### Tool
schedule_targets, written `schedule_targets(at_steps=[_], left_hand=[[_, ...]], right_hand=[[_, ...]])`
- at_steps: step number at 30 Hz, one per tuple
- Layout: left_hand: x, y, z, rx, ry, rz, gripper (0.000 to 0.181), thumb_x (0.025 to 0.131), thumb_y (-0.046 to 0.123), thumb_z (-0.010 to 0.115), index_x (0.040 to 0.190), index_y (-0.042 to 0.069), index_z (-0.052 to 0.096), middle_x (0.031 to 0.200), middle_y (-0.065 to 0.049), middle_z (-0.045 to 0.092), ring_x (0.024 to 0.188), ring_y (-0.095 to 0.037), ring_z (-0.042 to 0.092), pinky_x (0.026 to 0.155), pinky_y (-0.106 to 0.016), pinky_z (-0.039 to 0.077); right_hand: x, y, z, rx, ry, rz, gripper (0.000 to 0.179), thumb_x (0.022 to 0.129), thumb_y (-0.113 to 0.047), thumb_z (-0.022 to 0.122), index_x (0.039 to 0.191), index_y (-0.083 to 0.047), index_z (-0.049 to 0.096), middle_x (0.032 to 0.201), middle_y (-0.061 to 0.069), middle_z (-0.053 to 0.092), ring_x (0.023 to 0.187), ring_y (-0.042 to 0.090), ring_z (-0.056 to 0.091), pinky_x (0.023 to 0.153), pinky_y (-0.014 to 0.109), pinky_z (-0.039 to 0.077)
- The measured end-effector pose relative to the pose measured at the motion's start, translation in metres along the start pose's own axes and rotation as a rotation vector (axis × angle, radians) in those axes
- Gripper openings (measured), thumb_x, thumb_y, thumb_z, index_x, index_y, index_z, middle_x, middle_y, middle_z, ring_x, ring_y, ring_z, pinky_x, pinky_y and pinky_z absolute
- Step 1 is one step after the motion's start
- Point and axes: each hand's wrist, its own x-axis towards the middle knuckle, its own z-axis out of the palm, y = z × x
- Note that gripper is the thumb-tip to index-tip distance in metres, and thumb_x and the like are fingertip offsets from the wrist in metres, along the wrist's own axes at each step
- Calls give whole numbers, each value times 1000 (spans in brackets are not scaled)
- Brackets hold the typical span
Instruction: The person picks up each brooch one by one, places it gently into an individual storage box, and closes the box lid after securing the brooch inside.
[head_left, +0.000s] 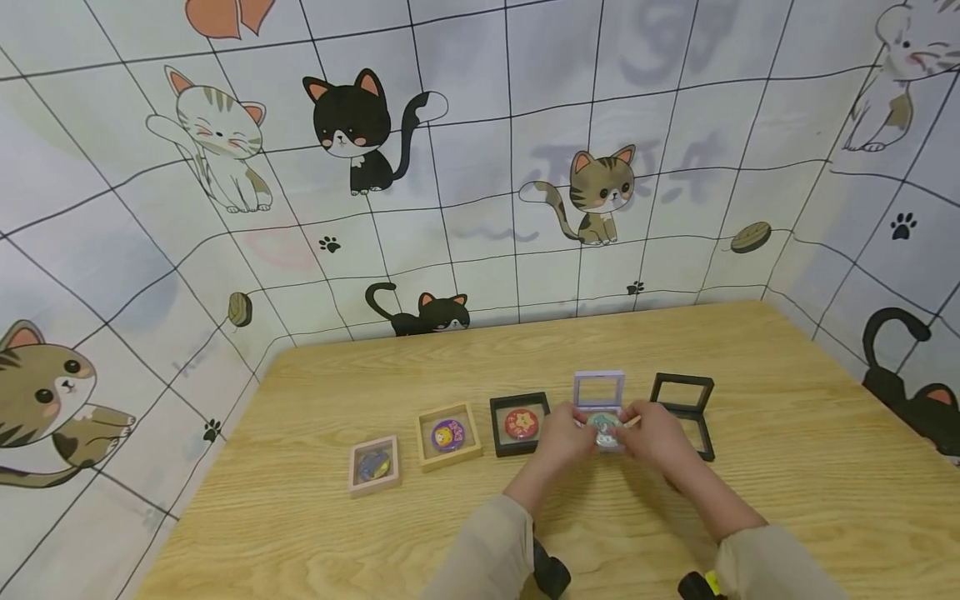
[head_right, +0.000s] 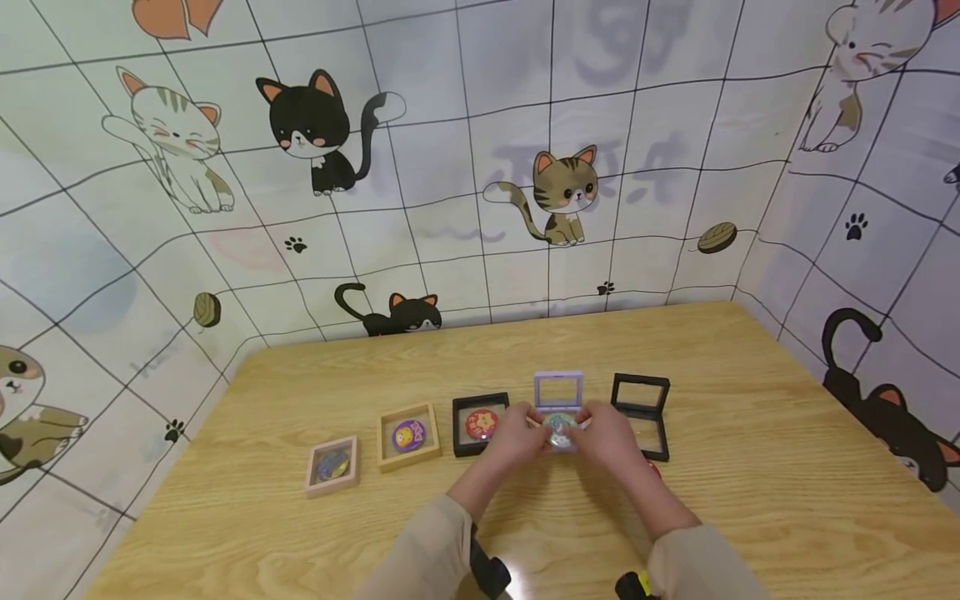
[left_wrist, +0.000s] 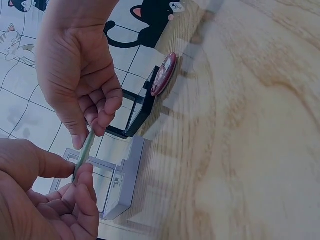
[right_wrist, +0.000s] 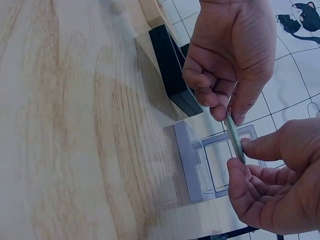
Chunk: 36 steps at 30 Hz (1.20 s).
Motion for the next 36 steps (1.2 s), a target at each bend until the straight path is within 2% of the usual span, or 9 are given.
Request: schedule_targets(at_steps=[6,14,23,36], left_hand=[[4,2,0,24,17,-7,11,81,6,62,86,4,52,65,-4,55,55,-13,55,48,-23,42],[8,3,0,52,74,11,14,79,8,65,86,3,54,73,-4,51,61,-15,47,49,-25,38],[11,-1,0,128,88,60,19,78,11,67,90,2,57,78,-3,54,65,-13,47,52,-23,39],[15,1,5,196,107,54,17,77,11,68,89,5,57,81,-4,56,69,-15,48,57,-26,41]], right_hand=[[6,-1,-1,-30,7,-4,29,84,-13,61,100,9,51,65,9,61,56,18,57,52,30,45],[10,-1,1,-35,23,-2,30,84,-13,61,99,11,51,64,9,61,55,17,57,51,30,45],[16,1,4,-25,23,14,26,84,-10,60,98,10,50,64,10,62,56,18,59,51,30,46],[21,4,4,-51,28,25,27,84,-11,61,95,10,49,63,10,60,53,16,57,50,28,44]])
